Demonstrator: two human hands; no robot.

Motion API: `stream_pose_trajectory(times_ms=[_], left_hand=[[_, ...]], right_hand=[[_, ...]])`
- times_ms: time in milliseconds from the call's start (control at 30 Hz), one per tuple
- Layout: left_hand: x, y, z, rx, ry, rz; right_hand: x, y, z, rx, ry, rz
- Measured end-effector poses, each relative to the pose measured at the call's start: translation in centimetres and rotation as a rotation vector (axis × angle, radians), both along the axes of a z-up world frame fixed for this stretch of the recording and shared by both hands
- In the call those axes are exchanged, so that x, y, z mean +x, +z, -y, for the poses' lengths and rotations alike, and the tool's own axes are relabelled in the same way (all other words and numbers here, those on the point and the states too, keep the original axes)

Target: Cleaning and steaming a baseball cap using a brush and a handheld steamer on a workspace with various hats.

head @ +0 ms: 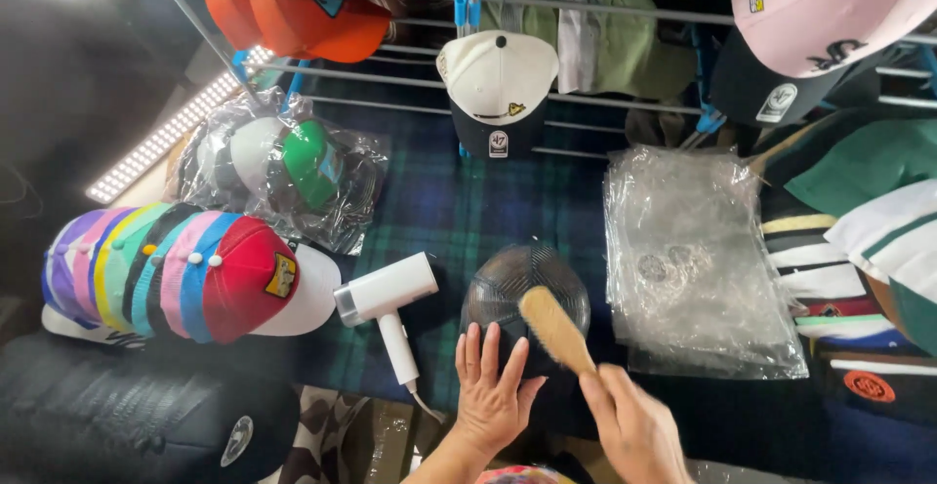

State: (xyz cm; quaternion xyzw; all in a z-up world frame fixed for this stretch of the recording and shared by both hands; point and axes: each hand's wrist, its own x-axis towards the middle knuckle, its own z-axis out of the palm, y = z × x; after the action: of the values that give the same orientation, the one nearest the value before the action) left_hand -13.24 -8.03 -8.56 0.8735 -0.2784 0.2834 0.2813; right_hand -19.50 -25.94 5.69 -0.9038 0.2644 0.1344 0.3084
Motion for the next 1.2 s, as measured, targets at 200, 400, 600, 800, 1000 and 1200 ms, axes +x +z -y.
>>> stream_pose_trajectory(times_ms=[200, 400, 600, 800, 1000, 1200], left_hand=[[-0.5, 0.4, -0.1, -0.002, -0.008, -0.032], [0.0, 0.7, -0.1, 0.003, 0.011, -0.015], [0.0, 0.4, -0.2, 0.023, 0.024, -0.025], [-0.7, 2.5, 0.2, 0.039, 0.065, -0.014], [-0.4, 1.2, 0.1, 0.023, 0.034, -0.027], [-0.1, 1.2, -0.1, 0.018, 0.017, 0.008]], right_hand=[[4.2, 4.3, 0.8, -0.221, 0.088, -0.006], [9.5, 2.9, 3.1, 0.054, -0.017, -0.085], [9.8, 4.1, 4.6, 0.088, -0.184, -0.195], [6.4, 5.6, 0.7, -0.152, 0.209, -0.057], [9.3, -2.5, 6.2, 0.377, -0.392, -0.241], [3.1, -4.0, 3.1, 0.572, -0.608, 0.208]])
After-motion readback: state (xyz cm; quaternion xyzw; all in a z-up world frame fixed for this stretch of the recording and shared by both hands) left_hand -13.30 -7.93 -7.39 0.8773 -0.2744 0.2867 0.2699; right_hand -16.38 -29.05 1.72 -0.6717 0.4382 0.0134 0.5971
